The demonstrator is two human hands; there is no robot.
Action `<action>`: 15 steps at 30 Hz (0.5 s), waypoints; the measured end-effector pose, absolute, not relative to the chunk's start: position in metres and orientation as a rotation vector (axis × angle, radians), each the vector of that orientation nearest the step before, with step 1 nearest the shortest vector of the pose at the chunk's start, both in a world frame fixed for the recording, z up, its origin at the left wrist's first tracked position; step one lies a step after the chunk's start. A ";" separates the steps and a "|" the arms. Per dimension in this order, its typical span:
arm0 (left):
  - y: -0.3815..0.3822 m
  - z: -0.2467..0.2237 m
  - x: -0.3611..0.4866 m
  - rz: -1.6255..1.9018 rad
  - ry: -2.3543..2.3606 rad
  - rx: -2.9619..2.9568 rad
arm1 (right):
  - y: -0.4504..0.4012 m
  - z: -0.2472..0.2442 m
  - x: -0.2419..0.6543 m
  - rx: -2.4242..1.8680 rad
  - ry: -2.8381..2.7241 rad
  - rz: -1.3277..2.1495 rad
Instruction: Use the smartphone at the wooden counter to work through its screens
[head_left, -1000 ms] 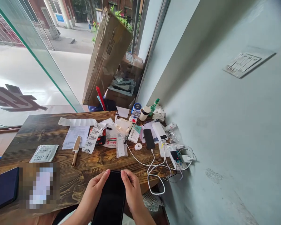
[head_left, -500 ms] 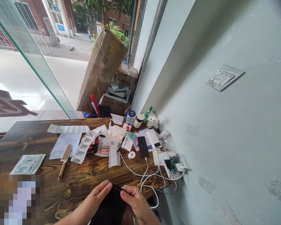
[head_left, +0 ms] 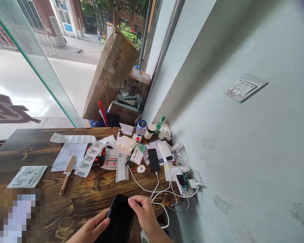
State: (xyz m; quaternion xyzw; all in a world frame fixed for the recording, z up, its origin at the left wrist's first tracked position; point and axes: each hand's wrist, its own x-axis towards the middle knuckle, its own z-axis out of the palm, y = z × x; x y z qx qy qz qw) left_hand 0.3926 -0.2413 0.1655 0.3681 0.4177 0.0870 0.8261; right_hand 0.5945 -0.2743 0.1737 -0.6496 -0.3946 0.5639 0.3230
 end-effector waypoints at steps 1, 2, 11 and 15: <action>-0.245 0.161 0.390 0.159 0.897 0.761 | -0.269 0.168 0.603 -1.733 -1.024 1.478; -0.246 0.156 0.390 0.177 0.906 0.765 | -0.260 0.160 0.613 -1.782 -1.030 1.437; -0.192 0.129 0.535 0.451 0.914 0.272 | -0.169 0.061 0.723 -2.584 -0.932 0.604; -0.178 0.113 0.612 0.490 1.015 0.194 | -0.182 0.053 0.744 -2.580 -0.972 0.613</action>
